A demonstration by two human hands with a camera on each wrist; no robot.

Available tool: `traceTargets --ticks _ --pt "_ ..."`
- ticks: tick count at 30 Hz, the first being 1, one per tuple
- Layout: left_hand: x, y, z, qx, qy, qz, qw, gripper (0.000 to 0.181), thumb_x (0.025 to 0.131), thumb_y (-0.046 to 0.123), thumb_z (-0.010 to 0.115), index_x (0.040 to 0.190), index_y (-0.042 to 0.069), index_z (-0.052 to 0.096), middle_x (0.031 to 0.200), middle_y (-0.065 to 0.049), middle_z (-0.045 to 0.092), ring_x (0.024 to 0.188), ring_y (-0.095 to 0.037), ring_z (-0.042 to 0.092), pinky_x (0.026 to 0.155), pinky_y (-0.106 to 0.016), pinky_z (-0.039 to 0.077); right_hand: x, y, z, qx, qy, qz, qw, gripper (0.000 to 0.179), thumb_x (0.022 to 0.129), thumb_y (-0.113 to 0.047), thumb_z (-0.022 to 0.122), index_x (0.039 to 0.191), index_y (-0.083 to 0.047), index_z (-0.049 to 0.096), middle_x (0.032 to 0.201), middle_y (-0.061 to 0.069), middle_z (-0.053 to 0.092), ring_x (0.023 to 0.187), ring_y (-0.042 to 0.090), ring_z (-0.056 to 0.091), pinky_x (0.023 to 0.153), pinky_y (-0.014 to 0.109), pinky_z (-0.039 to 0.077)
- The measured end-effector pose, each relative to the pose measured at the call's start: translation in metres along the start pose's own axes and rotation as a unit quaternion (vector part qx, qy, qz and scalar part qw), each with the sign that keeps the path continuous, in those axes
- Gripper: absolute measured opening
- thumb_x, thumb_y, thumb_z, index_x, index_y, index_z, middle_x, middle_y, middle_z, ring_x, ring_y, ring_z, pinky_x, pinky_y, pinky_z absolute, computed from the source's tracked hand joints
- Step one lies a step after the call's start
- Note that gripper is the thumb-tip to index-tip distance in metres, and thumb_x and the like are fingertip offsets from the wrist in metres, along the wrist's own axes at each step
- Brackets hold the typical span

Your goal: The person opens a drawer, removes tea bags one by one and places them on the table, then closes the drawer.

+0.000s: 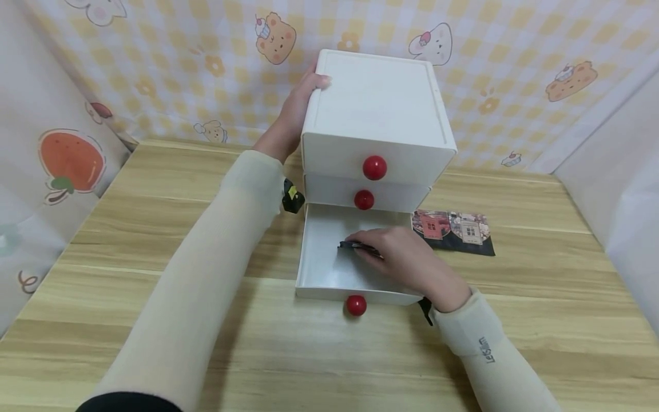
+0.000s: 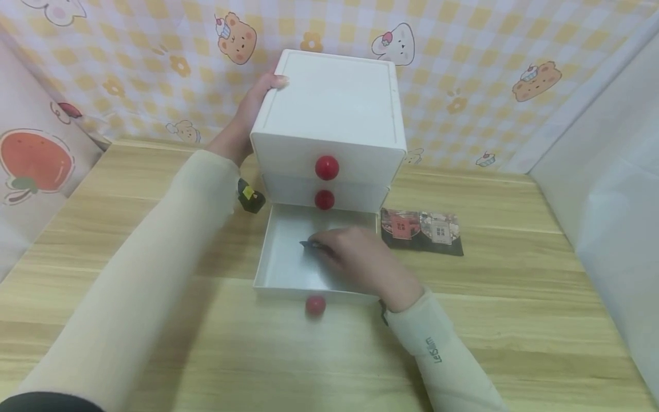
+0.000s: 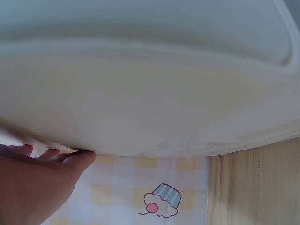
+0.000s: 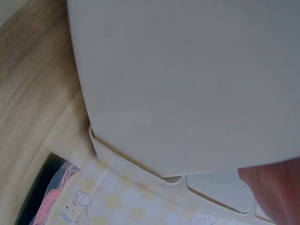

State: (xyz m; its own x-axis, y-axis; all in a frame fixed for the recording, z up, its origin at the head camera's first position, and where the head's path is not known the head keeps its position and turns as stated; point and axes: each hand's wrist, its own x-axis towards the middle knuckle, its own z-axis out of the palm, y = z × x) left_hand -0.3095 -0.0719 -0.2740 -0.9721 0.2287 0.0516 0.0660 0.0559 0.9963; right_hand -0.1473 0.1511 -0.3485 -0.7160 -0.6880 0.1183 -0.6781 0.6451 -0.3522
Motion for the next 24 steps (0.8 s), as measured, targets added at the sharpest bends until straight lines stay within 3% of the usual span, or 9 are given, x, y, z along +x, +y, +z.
traceTargets --ticks 5,11,18,24 --pt "0.000 0.000 0.001 -0.001 -0.005 0.003 1.0000 0.066 0.099 0.040 0.029 0.162 0.043 0.008 0.168 0.019 0.011 0.149 -0.002 0.015 0.123 -0.033 0.012 -0.002 0.000 -0.003 0.009 0.020 -0.006 0.9997 0.029 0.085 -0.009 0.080 0.112 -0.015 0.076 0.099 -0.002 0.079 0.083 0.008 0.071 0.080 0.031 0.059" --pt "0.001 0.000 0.000 0.009 -0.003 -0.002 1.0000 0.067 0.100 0.041 0.028 0.162 0.041 0.005 0.168 0.021 0.008 0.150 0.001 0.012 0.124 -0.031 0.009 -0.006 0.000 -0.007 0.039 0.023 -0.006 0.9990 0.039 0.082 -0.008 0.082 0.120 -0.015 0.074 0.108 -0.002 0.078 0.092 0.010 0.073 0.083 0.032 0.059" --pt "0.001 0.000 0.001 0.001 -0.007 0.005 1.0000 0.067 0.099 0.040 0.028 0.162 0.041 0.006 0.169 0.021 0.009 0.149 0.001 0.013 0.124 -0.032 0.010 -0.015 0.001 -0.012 0.056 0.057 -0.043 0.9959 0.027 0.080 -0.003 0.083 0.105 -0.013 0.078 0.099 -0.004 0.079 0.089 0.009 0.073 0.080 0.031 0.059" --pt "0.000 0.000 0.000 0.004 -0.003 0.001 1.0000 0.067 0.099 0.041 0.029 0.162 0.043 0.006 0.168 0.022 0.009 0.150 0.001 0.013 0.124 -0.032 0.010 -0.028 0.006 -0.017 0.054 0.083 -0.043 0.9942 0.031 0.077 0.000 0.084 0.104 -0.014 0.079 0.098 -0.004 0.079 0.088 0.009 0.074 0.078 0.031 0.060"
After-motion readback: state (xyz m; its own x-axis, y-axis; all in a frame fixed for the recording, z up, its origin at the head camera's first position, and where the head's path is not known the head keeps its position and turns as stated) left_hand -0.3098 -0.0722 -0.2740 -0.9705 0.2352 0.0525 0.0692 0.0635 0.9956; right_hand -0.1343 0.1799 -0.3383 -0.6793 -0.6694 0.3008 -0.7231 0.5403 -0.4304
